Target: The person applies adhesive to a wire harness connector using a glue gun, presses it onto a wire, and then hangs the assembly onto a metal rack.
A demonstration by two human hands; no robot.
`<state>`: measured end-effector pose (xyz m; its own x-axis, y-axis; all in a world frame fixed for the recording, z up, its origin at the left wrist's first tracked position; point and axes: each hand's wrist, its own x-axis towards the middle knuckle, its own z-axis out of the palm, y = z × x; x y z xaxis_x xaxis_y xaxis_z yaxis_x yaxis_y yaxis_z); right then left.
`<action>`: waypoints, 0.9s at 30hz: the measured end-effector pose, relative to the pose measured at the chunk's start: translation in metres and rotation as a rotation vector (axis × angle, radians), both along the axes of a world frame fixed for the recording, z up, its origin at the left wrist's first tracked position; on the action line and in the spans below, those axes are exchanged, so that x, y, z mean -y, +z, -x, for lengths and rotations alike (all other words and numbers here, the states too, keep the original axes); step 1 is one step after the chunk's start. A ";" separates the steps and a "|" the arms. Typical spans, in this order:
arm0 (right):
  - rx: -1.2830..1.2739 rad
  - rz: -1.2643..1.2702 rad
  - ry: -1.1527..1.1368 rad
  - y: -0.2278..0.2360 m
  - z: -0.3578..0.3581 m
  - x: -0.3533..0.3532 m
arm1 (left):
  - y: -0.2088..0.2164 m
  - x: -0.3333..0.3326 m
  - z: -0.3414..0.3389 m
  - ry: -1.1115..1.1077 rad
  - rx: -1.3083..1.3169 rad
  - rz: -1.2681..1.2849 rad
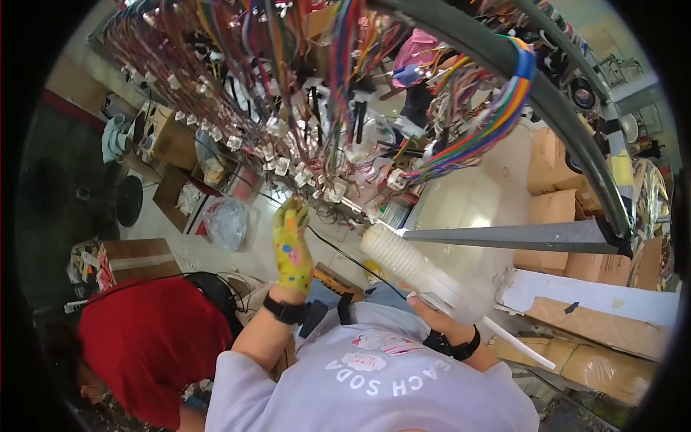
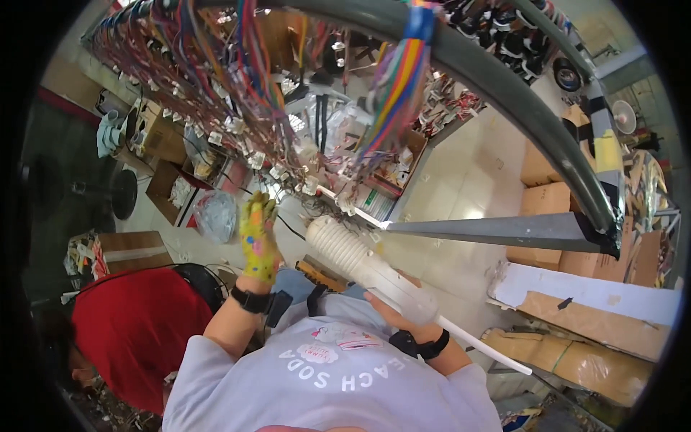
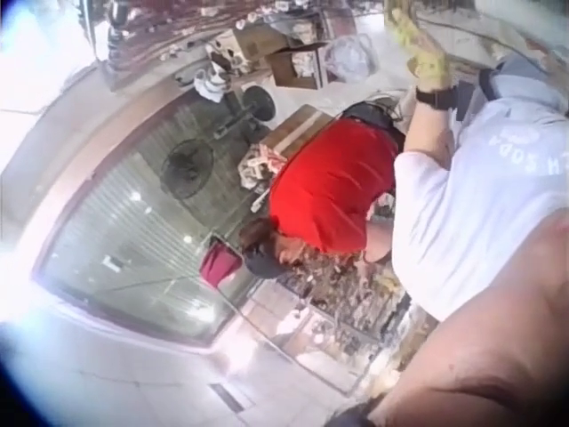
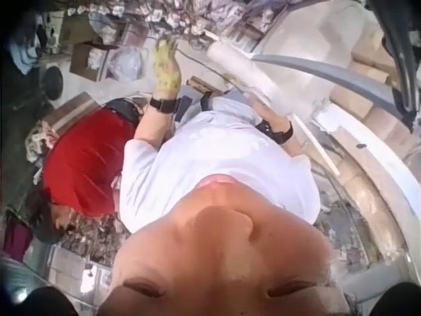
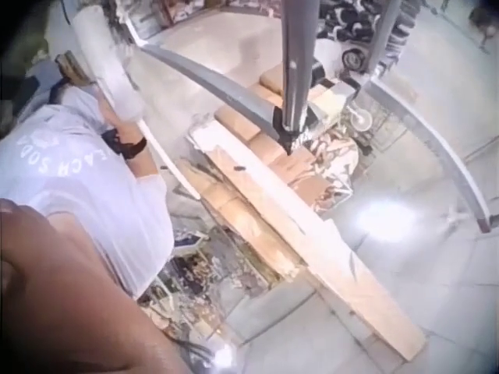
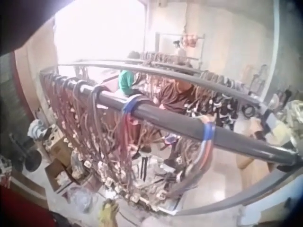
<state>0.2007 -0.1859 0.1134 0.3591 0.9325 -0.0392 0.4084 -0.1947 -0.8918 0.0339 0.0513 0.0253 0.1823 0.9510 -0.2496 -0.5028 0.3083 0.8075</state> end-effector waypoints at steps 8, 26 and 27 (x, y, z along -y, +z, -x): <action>0.032 -0.160 0.053 0.026 -0.013 0.009 | 0.090 0.020 -0.049 -0.666 0.176 0.053; 0.363 -0.032 0.011 0.061 -0.025 0.045 | 0.102 0.028 -0.050 -0.733 0.314 0.124; 0.523 -0.081 0.024 0.060 -0.025 0.043 | 0.103 0.028 -0.048 -0.745 0.317 0.059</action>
